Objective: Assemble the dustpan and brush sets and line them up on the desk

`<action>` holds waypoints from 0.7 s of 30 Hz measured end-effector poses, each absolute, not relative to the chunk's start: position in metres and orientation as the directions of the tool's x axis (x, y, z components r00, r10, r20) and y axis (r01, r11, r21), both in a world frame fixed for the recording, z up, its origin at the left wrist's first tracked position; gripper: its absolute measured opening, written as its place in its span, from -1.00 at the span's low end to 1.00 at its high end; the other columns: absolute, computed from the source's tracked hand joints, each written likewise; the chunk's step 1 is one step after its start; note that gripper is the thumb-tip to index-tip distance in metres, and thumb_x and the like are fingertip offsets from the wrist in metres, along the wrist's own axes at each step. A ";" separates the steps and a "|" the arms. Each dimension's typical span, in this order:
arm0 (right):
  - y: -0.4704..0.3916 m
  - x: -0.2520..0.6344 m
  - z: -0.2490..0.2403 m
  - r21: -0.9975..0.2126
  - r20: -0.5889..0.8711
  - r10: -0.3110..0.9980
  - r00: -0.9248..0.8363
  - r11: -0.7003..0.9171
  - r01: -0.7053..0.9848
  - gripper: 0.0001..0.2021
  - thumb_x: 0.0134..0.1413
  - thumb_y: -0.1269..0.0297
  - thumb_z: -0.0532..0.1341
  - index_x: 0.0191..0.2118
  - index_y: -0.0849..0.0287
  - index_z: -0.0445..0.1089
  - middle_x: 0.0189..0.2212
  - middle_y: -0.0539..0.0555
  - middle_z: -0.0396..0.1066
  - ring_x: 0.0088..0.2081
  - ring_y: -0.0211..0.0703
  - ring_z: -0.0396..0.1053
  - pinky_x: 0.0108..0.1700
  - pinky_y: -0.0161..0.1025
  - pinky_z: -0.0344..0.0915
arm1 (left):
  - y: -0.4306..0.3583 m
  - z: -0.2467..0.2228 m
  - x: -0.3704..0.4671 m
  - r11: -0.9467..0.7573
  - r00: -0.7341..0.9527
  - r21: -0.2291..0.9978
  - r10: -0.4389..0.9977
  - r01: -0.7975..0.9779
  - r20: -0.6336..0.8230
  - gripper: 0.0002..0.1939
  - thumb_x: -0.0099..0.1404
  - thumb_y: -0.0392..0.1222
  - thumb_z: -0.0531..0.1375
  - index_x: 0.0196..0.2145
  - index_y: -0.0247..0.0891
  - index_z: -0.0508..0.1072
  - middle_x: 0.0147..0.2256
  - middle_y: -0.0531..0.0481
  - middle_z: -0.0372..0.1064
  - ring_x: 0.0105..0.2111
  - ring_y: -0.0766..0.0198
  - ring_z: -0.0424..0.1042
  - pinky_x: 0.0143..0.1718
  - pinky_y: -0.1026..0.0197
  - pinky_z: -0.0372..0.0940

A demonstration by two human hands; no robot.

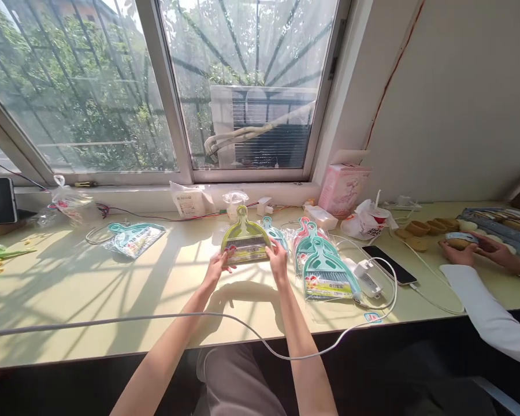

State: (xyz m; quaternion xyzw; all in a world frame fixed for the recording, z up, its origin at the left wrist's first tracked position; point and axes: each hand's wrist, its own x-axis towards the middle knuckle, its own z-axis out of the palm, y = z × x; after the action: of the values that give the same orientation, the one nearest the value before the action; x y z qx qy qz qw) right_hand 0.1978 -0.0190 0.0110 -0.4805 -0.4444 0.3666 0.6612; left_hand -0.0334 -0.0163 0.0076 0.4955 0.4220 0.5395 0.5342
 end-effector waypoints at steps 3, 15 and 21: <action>-0.037 0.235 0.003 -0.946 0.319 0.802 0.505 0.239 0.217 -0.42 0.16 0.04 0.30 0.27 0.14 0.49 0.03 0.34 0.73 0.11 0.42 0.68 0.21 0.34 0.56 | -0.018 0.010 0.020 0.025 0.009 0.998 1.000 -0.054 -0.025 -0.63 0.55 0.08 0.29 0.08 -0.26 0.54 -0.11 -0.26 0.65 -0.33 0.01 0.66 -0.29 0.03 0.54; 0.002 0.197 -0.025 -0.429 0.554 0.823 -0.124 0.410 0.805 -0.46 0.46 0.24 0.04 0.41 0.05 0.50 0.49 0.34 0.43 0.59 0.32 0.22 0.61 0.59 -0.01 | -0.004 0.010 0.081 0.053 -0.256 0.958 0.967 0.282 0.021 -0.47 0.59 -0.22 0.11 0.45 -0.22 0.38 0.52 -0.53 0.17 0.64 -0.39 -0.07 0.60 -0.33 -0.08; 0.017 0.197 -0.031 -0.366 0.515 0.843 -0.158 0.383 0.848 -0.45 0.52 0.17 0.04 0.45 0.07 0.49 0.49 0.36 0.45 0.58 0.40 0.27 0.56 0.68 0.07 | -0.005 0.026 0.008 -0.044 -0.407 0.893 0.879 0.448 0.248 -0.39 0.67 -0.06 0.18 0.52 -0.32 0.20 0.56 -0.62 0.06 0.63 -0.32 0.00 0.59 -0.23 -0.03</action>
State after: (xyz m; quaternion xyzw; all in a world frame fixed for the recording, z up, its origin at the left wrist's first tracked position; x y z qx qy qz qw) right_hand 0.1968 0.0169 -0.0314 -0.5555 -0.7610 -0.0044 0.3351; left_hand 0.0083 -0.0047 0.0265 0.5033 0.6592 0.5185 0.2080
